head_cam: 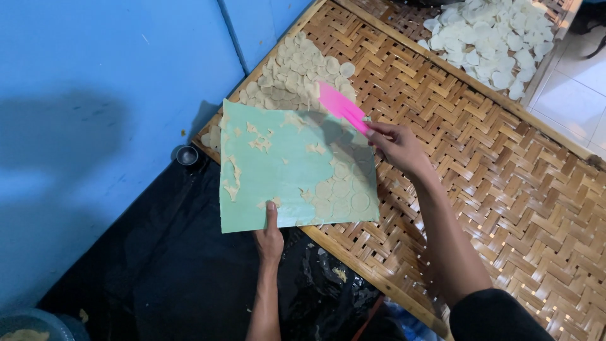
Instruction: Using a pink spatula to scrape round food items from a plastic sheet onto a woven drying tray.
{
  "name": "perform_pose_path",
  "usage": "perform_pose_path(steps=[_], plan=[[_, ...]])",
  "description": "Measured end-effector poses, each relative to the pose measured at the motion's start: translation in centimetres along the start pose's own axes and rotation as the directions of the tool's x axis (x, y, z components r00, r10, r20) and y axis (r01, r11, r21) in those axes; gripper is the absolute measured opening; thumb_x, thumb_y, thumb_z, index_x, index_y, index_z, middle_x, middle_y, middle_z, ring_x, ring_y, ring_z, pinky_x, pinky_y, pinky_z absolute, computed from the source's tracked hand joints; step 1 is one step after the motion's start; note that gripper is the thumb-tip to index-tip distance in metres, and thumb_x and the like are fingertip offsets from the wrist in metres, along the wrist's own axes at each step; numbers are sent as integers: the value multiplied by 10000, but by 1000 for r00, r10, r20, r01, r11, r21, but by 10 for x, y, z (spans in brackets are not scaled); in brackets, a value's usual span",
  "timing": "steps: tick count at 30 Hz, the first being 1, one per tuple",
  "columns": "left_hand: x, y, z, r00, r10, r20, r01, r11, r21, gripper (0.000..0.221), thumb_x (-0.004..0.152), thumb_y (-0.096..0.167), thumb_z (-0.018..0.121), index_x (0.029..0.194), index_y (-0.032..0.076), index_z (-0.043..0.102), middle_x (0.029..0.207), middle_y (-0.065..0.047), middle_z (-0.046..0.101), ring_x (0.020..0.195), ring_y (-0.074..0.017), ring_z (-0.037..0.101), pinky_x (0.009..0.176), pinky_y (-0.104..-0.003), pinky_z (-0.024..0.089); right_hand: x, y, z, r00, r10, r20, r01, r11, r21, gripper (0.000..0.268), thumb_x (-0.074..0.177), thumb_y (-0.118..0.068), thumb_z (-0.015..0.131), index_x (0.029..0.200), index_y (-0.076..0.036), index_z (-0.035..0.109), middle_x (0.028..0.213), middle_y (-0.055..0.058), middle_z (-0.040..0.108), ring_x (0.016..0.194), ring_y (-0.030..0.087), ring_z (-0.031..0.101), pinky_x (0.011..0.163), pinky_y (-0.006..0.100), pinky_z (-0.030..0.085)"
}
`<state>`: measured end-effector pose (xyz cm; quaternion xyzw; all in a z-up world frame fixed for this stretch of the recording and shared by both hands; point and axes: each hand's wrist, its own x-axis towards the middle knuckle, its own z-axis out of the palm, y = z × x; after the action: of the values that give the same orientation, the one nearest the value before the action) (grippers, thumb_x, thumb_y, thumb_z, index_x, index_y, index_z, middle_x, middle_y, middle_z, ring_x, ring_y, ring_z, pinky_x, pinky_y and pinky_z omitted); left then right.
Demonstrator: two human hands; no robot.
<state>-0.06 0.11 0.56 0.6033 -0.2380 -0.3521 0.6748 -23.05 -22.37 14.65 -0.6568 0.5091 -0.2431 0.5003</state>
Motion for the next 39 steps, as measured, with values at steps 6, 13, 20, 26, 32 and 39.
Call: perform_pose_path(steps=[6,13,20,26,32,39], plan=[[3,-15,-3,999,-38,-21,39,999,31,532,1028,341,547,1340,-89,570,1230,-228,652,1105,-289,648,907,-390,532,95,9,5,962,-229,-148,189,951,-245,333,980,-218,641,1272,-59,669,949,108,747,796,156,742,700,300,597],[3,-13,-3,999,-15,-39,16,999,34,520,1022,341,553,1300,-95,603,1218,-214,676,1091,-288,652,904,-388,521,207,-1,15,896,-374,-240,245,867,-434,311,945,-219,712,1204,-49,737,904,141,765,798,228,744,737,375,575],[6,-16,-4,999,-18,-45,19,1000,23,534,1004,351,579,1291,-98,615,1226,-207,678,1096,-293,643,923,-393,513,242,-19,24,938,-262,-226,143,889,-435,304,925,-248,716,1173,-74,740,915,144,766,789,259,755,764,397,591],[5,-8,-2,995,-78,-63,81,996,48,567,988,370,587,1308,-98,597,1250,-228,659,1117,-311,629,946,-408,502,230,-31,30,859,-460,-224,168,668,-725,272,955,-185,679,1199,-74,724,993,206,736,883,394,714,771,520,564],[5,-3,-1,997,-54,-51,58,996,72,580,991,375,573,1316,-105,584,1246,-247,648,1117,-322,627,941,-415,507,208,-40,39,843,-514,-158,185,552,-813,392,904,-64,652,1295,-79,661,1159,260,610,875,424,689,691,555,553],[3,-4,1,999,7,-50,-5,999,42,577,1000,365,578,1326,-111,574,1275,-246,641,1149,-321,621,959,-411,497,219,-22,43,772,-609,-185,196,504,-841,533,840,30,629,1365,-56,622,1047,261,640,964,426,654,698,536,555]])
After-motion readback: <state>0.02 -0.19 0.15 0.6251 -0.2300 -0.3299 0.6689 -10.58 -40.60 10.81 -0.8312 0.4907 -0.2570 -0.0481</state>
